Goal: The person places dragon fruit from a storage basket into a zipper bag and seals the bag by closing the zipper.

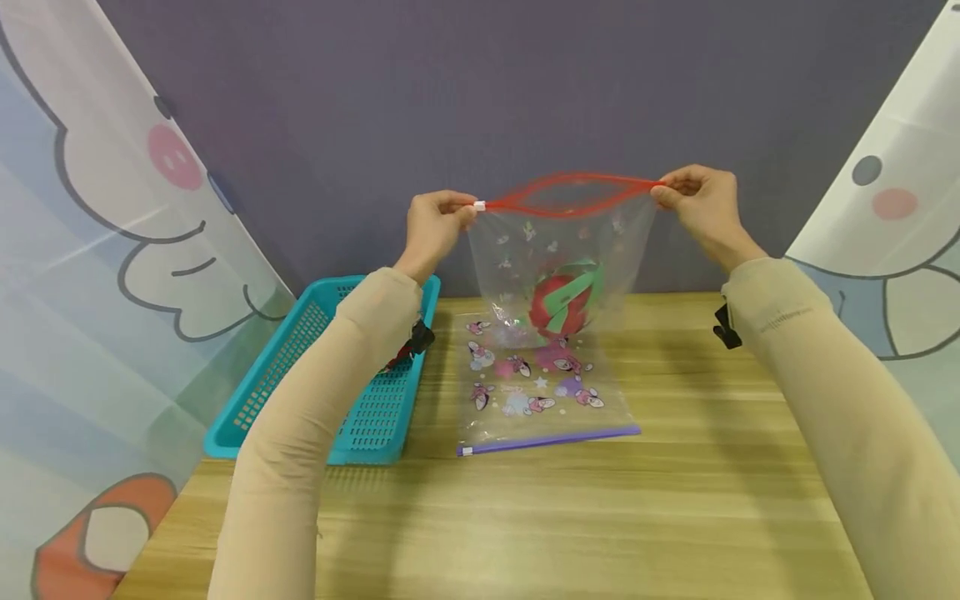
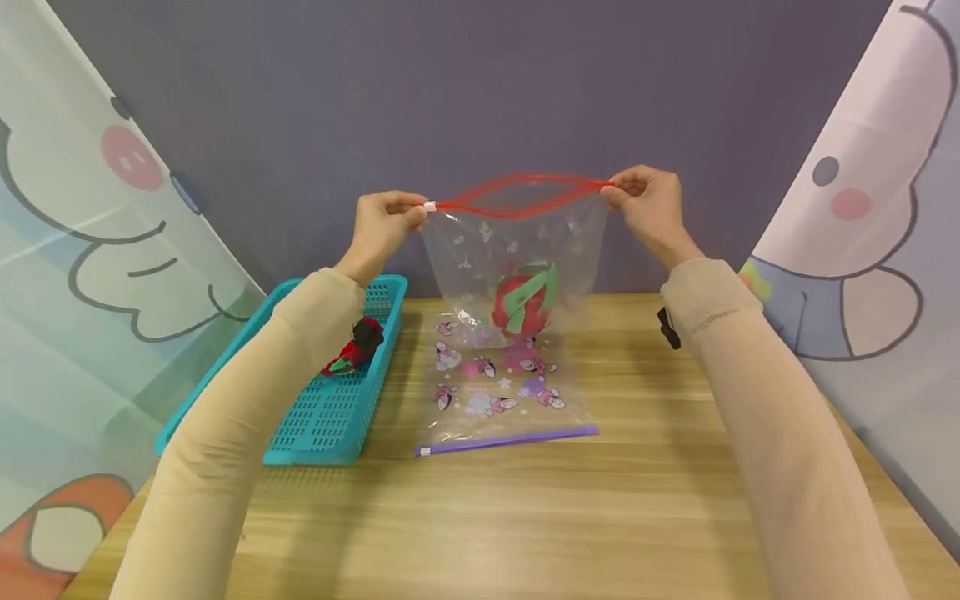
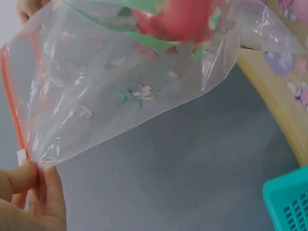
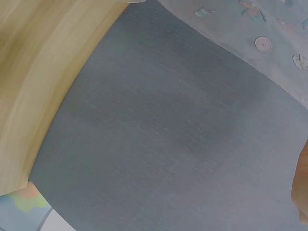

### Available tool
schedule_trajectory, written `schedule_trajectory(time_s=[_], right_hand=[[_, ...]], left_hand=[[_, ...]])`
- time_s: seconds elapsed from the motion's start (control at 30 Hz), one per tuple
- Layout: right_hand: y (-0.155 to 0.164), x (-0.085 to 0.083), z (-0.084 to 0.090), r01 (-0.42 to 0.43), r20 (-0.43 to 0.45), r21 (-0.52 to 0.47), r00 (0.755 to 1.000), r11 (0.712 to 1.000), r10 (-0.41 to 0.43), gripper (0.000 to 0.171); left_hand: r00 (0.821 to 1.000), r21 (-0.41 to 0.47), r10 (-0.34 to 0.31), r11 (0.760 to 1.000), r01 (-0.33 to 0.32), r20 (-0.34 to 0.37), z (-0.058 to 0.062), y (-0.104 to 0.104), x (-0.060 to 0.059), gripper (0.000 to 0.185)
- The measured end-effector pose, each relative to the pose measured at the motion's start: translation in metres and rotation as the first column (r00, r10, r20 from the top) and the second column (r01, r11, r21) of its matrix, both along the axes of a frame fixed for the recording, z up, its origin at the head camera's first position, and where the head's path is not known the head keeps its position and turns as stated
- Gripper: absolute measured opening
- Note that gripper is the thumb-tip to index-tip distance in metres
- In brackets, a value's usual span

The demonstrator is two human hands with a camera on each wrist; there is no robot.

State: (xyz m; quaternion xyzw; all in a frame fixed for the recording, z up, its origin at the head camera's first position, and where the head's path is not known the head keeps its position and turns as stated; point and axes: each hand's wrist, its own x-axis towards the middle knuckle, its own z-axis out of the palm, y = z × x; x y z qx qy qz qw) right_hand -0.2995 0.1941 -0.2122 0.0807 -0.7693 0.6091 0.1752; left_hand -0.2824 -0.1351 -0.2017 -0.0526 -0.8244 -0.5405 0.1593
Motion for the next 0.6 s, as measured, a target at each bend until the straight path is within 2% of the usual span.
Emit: schedule_trajectory(time_s=[0.1, 0.13, 0.2, 0.23, 0.4, 0.53, 0.6], right_hand=[[0.004, 0.002, -0.009, 0.006, 0.017, 0.070, 1.000, 0.998, -0.007, 0.011], [0.005, 0.003, -0.013, 0.005, 0.023, 0.086, 1.000, 0.996, -0.007, 0.007], [0.007, 0.005, -0.020, -0.002, 0.039, 0.108, 0.999, 0.994, -0.002, 0.002], [0.007, 0.006, -0.023, -0.006, 0.043, 0.112, 0.999, 0.994, 0.001, 0.005], [0.005, 0.008, -0.029, -0.035, 0.008, 0.119, 0.999, 0.992, 0.035, 0.002], [0.003, 0.012, -0.027, -0.060, -0.003, 0.117, 0.998, 0.991, 0.061, 0.001], [0.002, 0.014, -0.025, -0.059, -0.002, 0.130, 0.998, 0.990, 0.060, 0.006]], left_hand=[[0.996, 0.007, -0.039, 0.999, 0.039, 0.082, -0.008, -0.001, 0.010, 0.017], [0.993, 0.006, -0.052, 0.999, 0.052, 0.107, -0.011, -0.002, 0.013, 0.018], [0.987, 0.012, -0.072, 0.997, 0.071, 0.144, -0.018, -0.004, 0.016, 0.019], [0.985, 0.019, -0.080, 0.997, 0.078, 0.154, -0.021, -0.005, 0.017, 0.020], [0.986, 0.066, -0.103, 0.993, 0.095, 0.134, -0.032, -0.012, 0.019, 0.020], [0.988, 0.081, -0.112, 0.991, 0.104, 0.107, -0.034, -0.018, 0.019, 0.020], [0.989, 0.075, -0.106, 0.992, 0.099, 0.098, -0.034, -0.021, 0.018, 0.020]])
